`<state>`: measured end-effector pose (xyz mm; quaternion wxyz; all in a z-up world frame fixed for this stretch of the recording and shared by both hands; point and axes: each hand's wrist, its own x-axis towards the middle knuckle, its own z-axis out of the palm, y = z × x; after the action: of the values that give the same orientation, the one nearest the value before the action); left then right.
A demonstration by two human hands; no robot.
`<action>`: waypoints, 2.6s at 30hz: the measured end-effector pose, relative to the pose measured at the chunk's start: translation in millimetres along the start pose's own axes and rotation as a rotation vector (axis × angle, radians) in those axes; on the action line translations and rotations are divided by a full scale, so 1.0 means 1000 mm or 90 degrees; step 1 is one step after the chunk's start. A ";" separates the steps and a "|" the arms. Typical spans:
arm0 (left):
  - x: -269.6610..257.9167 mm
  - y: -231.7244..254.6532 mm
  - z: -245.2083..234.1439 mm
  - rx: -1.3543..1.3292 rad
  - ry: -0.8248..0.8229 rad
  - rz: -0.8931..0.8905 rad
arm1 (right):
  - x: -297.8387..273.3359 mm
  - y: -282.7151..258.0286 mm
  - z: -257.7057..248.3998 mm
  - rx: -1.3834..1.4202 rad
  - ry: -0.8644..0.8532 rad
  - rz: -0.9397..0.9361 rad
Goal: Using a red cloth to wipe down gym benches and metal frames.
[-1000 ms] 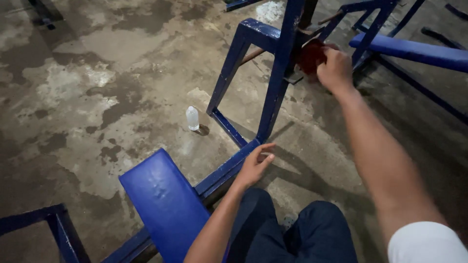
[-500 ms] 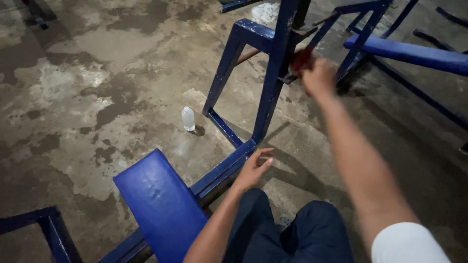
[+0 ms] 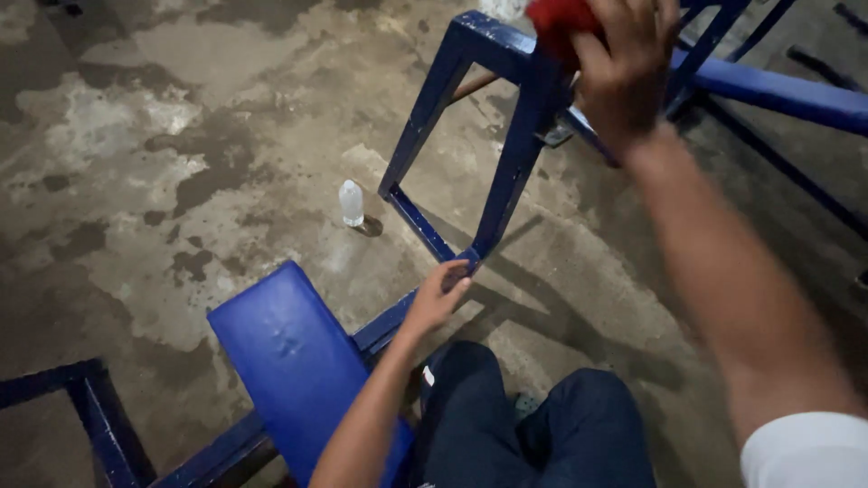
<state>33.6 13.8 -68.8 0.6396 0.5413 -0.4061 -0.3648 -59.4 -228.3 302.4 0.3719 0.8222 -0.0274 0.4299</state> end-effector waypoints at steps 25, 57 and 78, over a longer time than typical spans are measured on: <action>-0.061 -0.088 -0.110 0.639 0.023 -0.101 | -0.045 -0.081 0.064 -0.087 -0.584 -0.152; -0.013 -0.115 -0.104 0.758 0.047 -0.375 | -0.231 -0.222 0.118 0.254 -0.713 0.170; -0.020 -0.136 -0.107 0.707 0.074 -0.342 | -0.390 -0.430 0.165 0.559 -0.474 0.799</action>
<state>120.0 54.1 -214.3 0.1691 0.8957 -0.3492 -0.2173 -34.8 -129.6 -292.9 -0.3213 0.8124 -0.4290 0.2297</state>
